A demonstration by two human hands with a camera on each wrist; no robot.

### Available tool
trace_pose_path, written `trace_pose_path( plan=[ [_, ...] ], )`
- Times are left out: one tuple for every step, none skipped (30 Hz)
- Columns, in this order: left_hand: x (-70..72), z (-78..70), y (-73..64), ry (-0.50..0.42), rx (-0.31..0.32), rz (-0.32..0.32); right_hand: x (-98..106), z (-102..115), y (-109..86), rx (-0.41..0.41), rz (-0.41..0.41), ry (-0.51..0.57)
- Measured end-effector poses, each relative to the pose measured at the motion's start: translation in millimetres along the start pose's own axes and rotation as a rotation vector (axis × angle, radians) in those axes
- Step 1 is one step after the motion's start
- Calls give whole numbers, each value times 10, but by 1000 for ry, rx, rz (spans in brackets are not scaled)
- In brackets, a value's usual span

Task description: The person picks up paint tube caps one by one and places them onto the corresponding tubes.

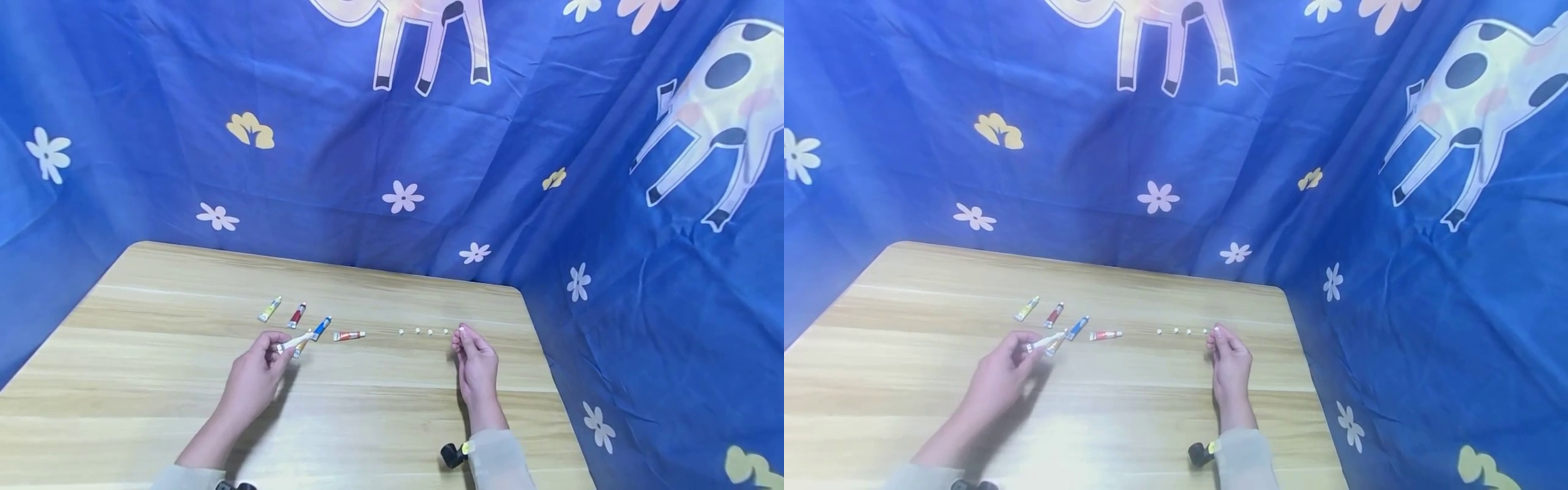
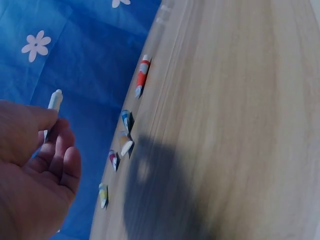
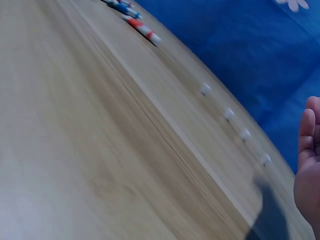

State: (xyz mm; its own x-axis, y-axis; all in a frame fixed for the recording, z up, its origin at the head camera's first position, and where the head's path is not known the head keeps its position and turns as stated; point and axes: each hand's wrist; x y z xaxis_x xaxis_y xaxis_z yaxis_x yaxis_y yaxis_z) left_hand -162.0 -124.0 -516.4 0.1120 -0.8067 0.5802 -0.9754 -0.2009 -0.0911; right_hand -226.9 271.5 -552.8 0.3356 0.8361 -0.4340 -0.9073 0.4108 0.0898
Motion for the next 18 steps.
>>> trace_pose_path(
  plan=[
    [-13, -12, -3, 8, -13, -1, -27, -4, -26, 8, 18, -5],
    [-25, -23, -4, 18, -24, -2, -56, -11, -52, 13, 37, -9],
    [-37, -35, -3, 28, -37, -6, -88, -22, -78, 14, 54, -16],
    [-47, -45, -7, 34, -44, -7, -119, -36, -109, 14, 77, -28],
    [-56, -57, -11, 37, -52, -10, -150, -55, -140, 11, 100, -46],
    [-64, -70, -16, 38, -58, -12, -183, -78, -172, 7, 120, -68],
    [-71, -86, -21, 38, -64, -13, -215, -102, -204, 2, 144, -92],
    [-78, -103, -25, 36, -71, -13, -246, -127, -237, -4, 165, -115],
    [-84, -121, -30, 35, -78, -14, -277, -150, -271, -11, 183, -137],
    [-89, -141, -37, 32, -84, -12, -306, -171, -305, -15, 200, -159],
    [-94, -159, -44, 32, -90, -10, -336, -188, -341, -17, 213, -178],
    [-99, -175, -50, 33, -93, -9, -368, -201, -374, -22, 223, -186],
    [-105, -189, -54, 35, -95, -8, -397, -213, -404, -27, 236, -200],
    [-111, -201, -57, 39, -96, -10, -427, -221, -433, -33, 248, -211],
    [-117, -213, -60, 42, -96, -12, -458, -225, -461, -35, 262, -223],
    [-122, -224, -63, 46, -96, -15, -489, -228, -487, -37, 280, -232],
    [-128, -234, -64, 49, -98, -18, -524, -227, -511, -37, 299, -241],
    [-133, -245, -66, 49, -100, -19, -558, -226, -533, -40, 316, -246]
  ],
)
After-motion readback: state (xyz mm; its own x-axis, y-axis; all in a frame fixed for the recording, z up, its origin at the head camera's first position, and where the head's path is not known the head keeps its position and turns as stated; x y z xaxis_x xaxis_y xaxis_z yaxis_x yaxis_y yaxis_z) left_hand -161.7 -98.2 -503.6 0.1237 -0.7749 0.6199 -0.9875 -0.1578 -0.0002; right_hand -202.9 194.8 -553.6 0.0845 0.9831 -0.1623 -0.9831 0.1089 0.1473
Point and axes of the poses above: each hand's wrist, its own y-axis towards the middle knuckle, its own x-axis out of the back of the hand, z = x × y, and after that the axes turned 10 degrees about x, right-handed
